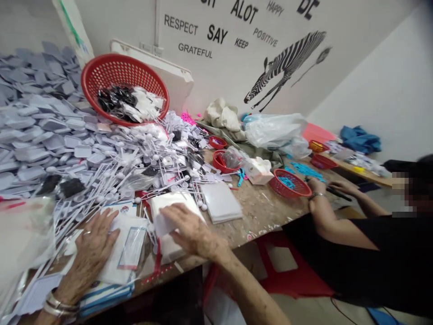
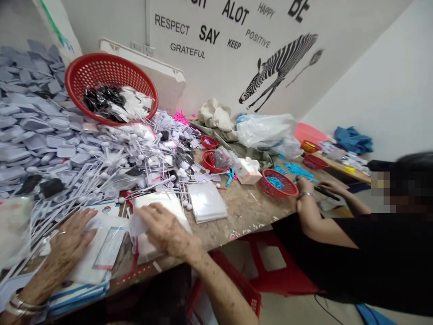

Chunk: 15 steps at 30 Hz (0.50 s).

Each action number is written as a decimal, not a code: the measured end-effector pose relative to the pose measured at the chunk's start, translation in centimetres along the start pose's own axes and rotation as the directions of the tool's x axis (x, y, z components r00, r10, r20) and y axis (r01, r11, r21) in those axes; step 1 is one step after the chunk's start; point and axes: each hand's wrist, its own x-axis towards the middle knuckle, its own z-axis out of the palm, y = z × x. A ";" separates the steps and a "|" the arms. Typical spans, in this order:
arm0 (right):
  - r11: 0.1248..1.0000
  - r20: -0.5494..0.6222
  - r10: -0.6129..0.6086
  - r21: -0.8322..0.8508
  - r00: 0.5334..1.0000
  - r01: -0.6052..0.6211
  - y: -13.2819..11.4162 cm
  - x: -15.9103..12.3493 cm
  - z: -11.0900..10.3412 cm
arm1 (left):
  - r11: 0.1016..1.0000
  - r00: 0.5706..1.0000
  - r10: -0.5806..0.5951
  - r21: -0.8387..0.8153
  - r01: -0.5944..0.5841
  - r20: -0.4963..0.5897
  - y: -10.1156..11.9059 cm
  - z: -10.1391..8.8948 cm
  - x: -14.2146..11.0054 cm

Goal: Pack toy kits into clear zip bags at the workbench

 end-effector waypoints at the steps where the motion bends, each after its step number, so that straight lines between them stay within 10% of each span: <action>1: 0.999 0.042 -0.045 0.013 0.998 0.044 -1.8 0.2 0.5 | 0.997 0.999 -0.031 -0.070 0.030 -0.019 0.8 -0.9 0.0; 3: 0.995 0.109 -0.087 0.055 0.990 0.082 -4.5 0.8 1.1 | 0.952 0.993 -0.067 -0.293 0.092 0.096 2.9 -3.0 -0.3; 7: 0.974 0.158 -0.067 0.226 0.985 0.030 -7.1 1.4 1.2 | 0.676 0.839 -0.039 -0.604 0.423 0.543 6.7 -5.9 -1.4; 12: 0.916 -0.227 0.320 0.320 0.920 -0.240 -8.5 -0.3 4.2 | 0.112 0.778 -0.369 -0.807 0.580 0.508 10.4 -5.7 -2.6; 15: 0.867 -0.257 0.454 0.346 0.853 -0.358 -9.4 -1.5 6.8 | -0.133 0.776 -0.304 -0.831 0.540 0.552 12.1 -5.0 -3.0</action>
